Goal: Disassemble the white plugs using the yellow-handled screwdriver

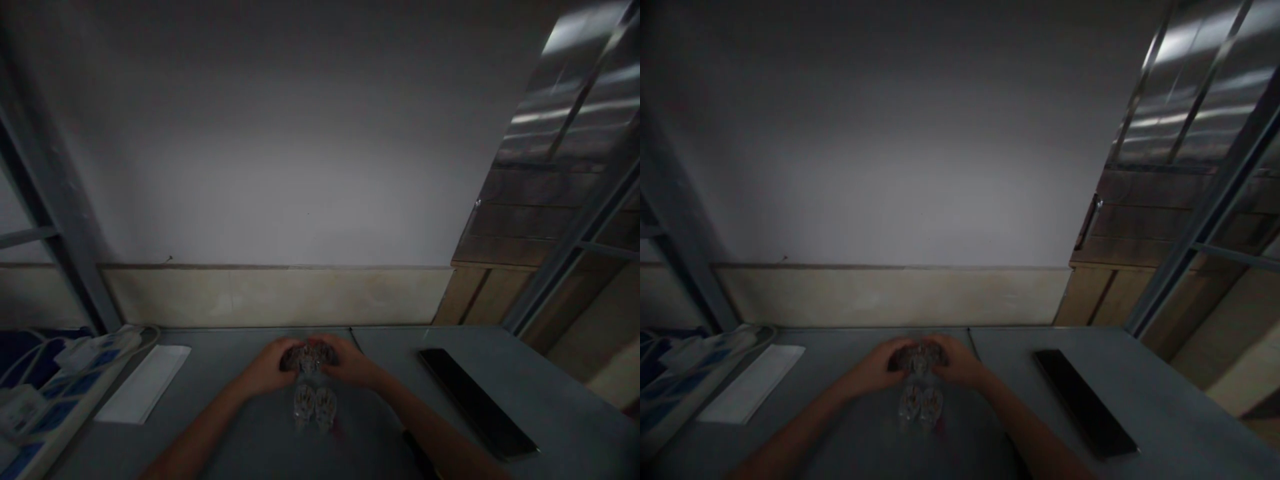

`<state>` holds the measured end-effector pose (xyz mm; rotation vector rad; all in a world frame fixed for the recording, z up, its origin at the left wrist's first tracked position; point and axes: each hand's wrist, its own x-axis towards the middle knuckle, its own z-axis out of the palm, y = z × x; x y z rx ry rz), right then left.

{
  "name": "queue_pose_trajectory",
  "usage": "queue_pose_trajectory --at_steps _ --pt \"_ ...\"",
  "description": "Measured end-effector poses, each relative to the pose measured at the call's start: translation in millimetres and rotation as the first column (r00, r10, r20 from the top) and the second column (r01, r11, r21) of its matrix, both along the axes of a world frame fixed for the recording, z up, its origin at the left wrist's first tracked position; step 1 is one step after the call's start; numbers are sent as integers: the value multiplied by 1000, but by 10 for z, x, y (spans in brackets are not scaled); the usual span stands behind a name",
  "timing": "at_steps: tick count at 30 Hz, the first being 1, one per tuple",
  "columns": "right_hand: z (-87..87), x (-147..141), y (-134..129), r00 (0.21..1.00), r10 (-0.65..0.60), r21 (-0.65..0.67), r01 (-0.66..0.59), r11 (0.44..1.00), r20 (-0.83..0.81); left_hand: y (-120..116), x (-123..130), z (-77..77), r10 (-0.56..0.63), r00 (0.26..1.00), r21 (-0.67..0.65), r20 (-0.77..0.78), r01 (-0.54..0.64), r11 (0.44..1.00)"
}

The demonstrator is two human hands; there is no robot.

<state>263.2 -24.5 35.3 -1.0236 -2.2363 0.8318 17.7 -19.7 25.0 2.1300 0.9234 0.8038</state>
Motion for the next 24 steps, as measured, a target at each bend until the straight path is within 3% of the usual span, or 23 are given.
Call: queue_pose_trajectory --at_steps 11,18,24 --pt "34 83 -274 989 6 -123 -25 992 -149 -349 -83 32 -37 997 -64 62 41 997" --pt "250 315 -424 998 52 -124 -57 991 -43 -696 -160 231 101 995 114 22 -103 988" --pt "201 212 -418 1000 -24 -61 24 998 -1 -882 -46 246 2 991 -42 -135 -8 999"
